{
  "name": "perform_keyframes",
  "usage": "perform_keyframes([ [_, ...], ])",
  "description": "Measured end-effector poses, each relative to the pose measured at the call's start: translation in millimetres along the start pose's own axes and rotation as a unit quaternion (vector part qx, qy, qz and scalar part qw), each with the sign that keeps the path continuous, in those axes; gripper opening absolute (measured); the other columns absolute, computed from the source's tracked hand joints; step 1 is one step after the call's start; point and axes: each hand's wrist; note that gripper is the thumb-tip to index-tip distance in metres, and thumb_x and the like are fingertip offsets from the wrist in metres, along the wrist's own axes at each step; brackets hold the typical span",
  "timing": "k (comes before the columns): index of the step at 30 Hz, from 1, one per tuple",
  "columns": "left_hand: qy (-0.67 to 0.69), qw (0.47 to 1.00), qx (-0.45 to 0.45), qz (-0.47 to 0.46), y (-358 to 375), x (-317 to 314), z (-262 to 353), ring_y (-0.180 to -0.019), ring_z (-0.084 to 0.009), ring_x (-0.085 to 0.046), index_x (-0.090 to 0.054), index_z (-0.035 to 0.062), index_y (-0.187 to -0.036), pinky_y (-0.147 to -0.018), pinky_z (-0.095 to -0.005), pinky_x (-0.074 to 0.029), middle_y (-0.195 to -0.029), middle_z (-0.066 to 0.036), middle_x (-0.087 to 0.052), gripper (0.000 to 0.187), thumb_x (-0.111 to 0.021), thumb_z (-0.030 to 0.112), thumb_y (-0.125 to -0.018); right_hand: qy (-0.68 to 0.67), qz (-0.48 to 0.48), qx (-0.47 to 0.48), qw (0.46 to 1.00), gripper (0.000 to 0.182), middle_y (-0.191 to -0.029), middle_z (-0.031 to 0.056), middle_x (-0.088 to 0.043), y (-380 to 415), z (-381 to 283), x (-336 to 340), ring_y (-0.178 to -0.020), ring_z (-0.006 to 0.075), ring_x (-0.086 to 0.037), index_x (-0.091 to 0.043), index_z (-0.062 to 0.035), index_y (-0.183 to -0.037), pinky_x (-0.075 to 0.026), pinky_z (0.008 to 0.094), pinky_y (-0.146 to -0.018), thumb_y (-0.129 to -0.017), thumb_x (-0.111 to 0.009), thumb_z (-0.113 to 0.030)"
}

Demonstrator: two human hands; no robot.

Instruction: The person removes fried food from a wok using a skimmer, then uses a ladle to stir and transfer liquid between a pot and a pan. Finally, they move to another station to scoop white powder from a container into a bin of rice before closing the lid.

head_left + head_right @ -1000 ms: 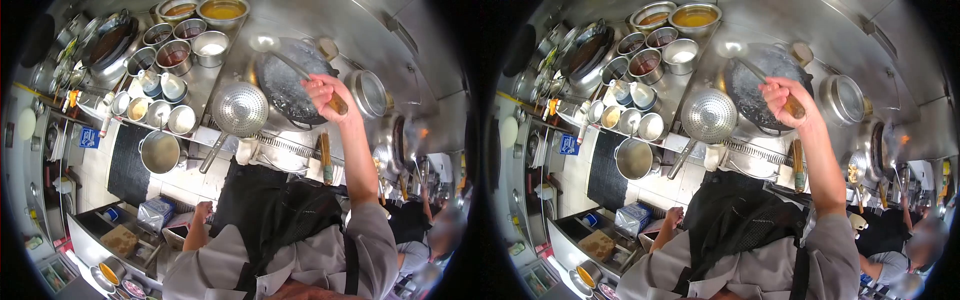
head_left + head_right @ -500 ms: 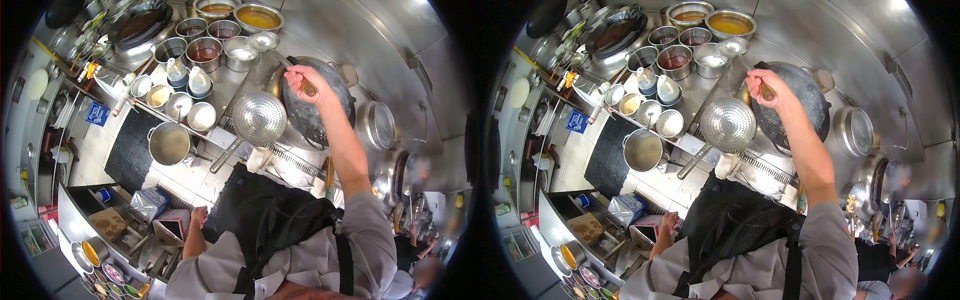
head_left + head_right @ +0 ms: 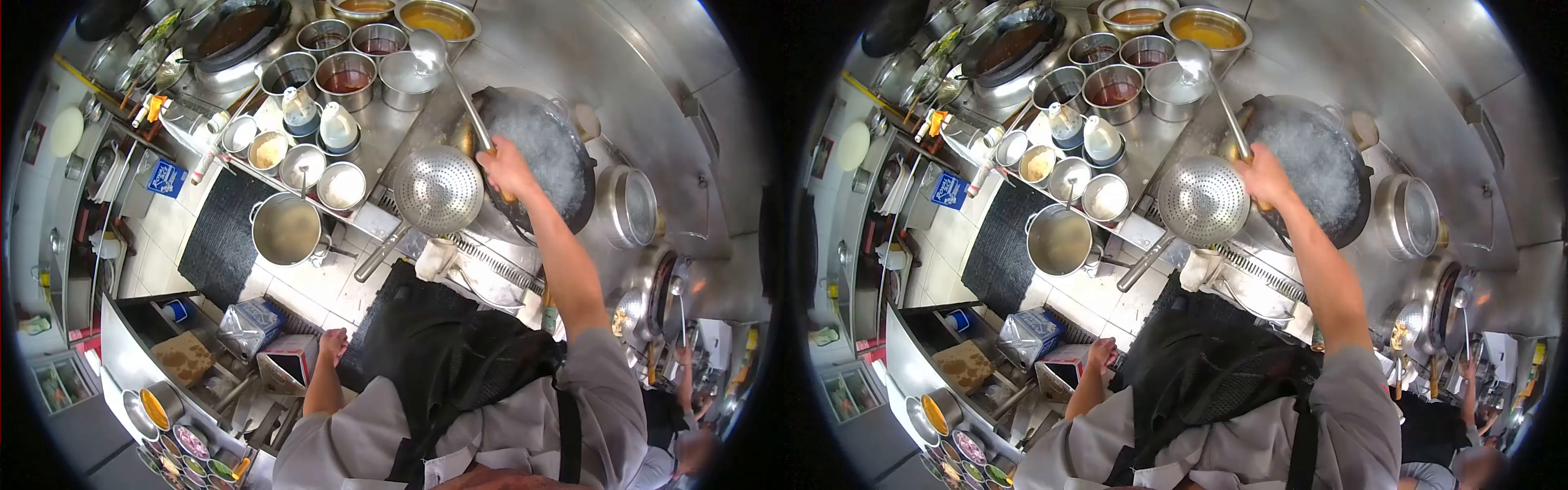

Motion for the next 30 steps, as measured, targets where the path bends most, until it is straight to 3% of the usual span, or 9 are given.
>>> perform_keyframes([
  [3,-0.011,1.0,0.008,-0.024,-12,-1,6,-0.043,-0.0089,-0.044,-0.057,0.0061,-0.073,-0.034,-0.0227,-0.029,-0.063,-0.001,-0.053,0.021,-0.06,0.015,-0.092,0.258,0.148,0.165,0.94,0.031,-0.094,0.0317,-0.066,23,44,8,-0.087,0.0545,-0.062,-0.049,-0.0057,-0.118,-0.049,0.0587,-0.074,-0.093,-0.062,-0.019],
  [14,-0.082,0.996,-0.009,0.024,-33,7,12,-0.046,-0.0097,-0.047,-0.056,0.0077,-0.065,-0.039,-0.0288,-0.038,-0.056,0.001,-0.049,0.027,-0.067,0.019,-0.087,0.305,0.29,0.028,0.907,0.039,-0.082,0.0225,-0.068,168,243,110,-0.073,0.037,-0.068,-0.055,0.001,-0.13,-0.05,0.0461,-0.063,-0.095,-0.06,-0.014],
  [15,-0.092,0.992,-0.038,0.072,-25,0,20,-0.046,-0.011,-0.047,-0.056,0.0085,-0.064,-0.039,-0.0293,-0.036,-0.056,0.001,-0.05,0.028,-0.068,0.022,-0.085,0.283,0.299,-0.068,0.909,0.038,-0.081,0.0217,-0.068,177,227,106,-0.071,0.035,-0.067,-0.055,0.002,-0.129,-0.05,0.0457,-0.063,-0.094,-0.06,-0.013],
  [17,-0.011,0.999,0.013,-0.04,-33,13,27,-0.047,-0.0125,-0.05,-0.063,0.0073,-0.071,-0.042,-0.0279,-0.039,-0.058,-0.003,-0.055,0.022,-0.069,0.024,-0.083,0.321,0.324,0.054,0.888,0.028,-0.075,0.0186,-0.064,182,275,122,-0.064,0.0299,-0.062,-0.055,0.0038,-0.114,-0.049,0.0467,-0.061,-0.093,-0.06,-0.014],
  [20,-0.092,0.992,-0.06,0.061,-28,3,24,-0.049,-0.0138,-0.054,-0.063,0.0063,-0.067,-0.044,-0.0295,-0.044,-0.06,-0.006,-0.059,0.024,-0.065,0.025,-0.082,0.281,0.256,0.012,0.925,0.021,-0.07,0.0169,-0.061,191,266,122,-0.062,0.0285,-0.061,-0.056,0.0054,-0.099,-0.049,0.0438,-0.057,-0.095,-0.06,-0.014],
  [22,-0.105,0.991,-0.046,0.075,-18,-4,32,-0.051,-0.0123,-0.053,-0.063,0.004,-0.076,-0.043,-0.0271,-0.042,-0.062,-0.004,-0.057,0.018,-0.066,0.02,-0.083,0.014,0.176,-0.124,0.976,0.021,-0.063,0.0061,-0.054,208,213,95,-0.053,0.016,-0.055,-0.053,-0.0001,-0.09,-0.044,0.0323,-0.045,-0.097,-0.059,-0.018],
  [26,-0.154,0.988,-0.028,0.009,-37,2,11,-0.051,-0.0119,-0.052,-0.064,0.0022,-0.085,-0.043,-0.0248,-0.04,-0.065,-0.002,-0.056,0.015,-0.064,0.017,-0.084,-0.296,0.116,-0.144,0.937,0.024,-0.062,0.0003,-0.048,201,194,94,-0.049,0.0089,-0.048,-0.056,0.0011,-0.096,-0.04,0.0226,-0.041,-0.1,-0.055,-0.023],
  [28,-0.111,0.992,-0.048,0.039,-27,-6,4,-0.048,-0.0137,-0.051,-0.065,0.004,-0.079,-0.043,-0.0265,-0.042,-0.063,-0.002,-0.057,0.019,-0.063,0.022,-0.085,-0.644,-0.029,-0.149,0.75,0.032,-0.069,0.0001,-0.049,195,202,119,-0.05,0.0083,-0.046,-0.057,0.0082,-0.108,-0.039,0.0222,-0.043,-0.104,-0.048,-0.023],
  [30,-0.156,0.981,-0.078,0.09,-17,-12,1,-0.051,-0.0174,-0.06,-0.068,0.0001,-0.071,-0.049,-0.0322,-0.052,-0.065,-0.009,-0.065,0.032,-0.066,0.03,-0.082,-0.675,-0.084,-0.131,0.721,0.04,-0.077,0.0013,-0.049,193,193,137,-0.055,0.0079,-0.048,-0.052,0.014,-0.12,-0.04,0.0223,-0.046,-0.107,-0.042,-0.022],
])
Point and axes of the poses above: each hand's wrist, its own y-axis away from the middle knuckle, its own x-axis out of the back of the hand, z = x × y
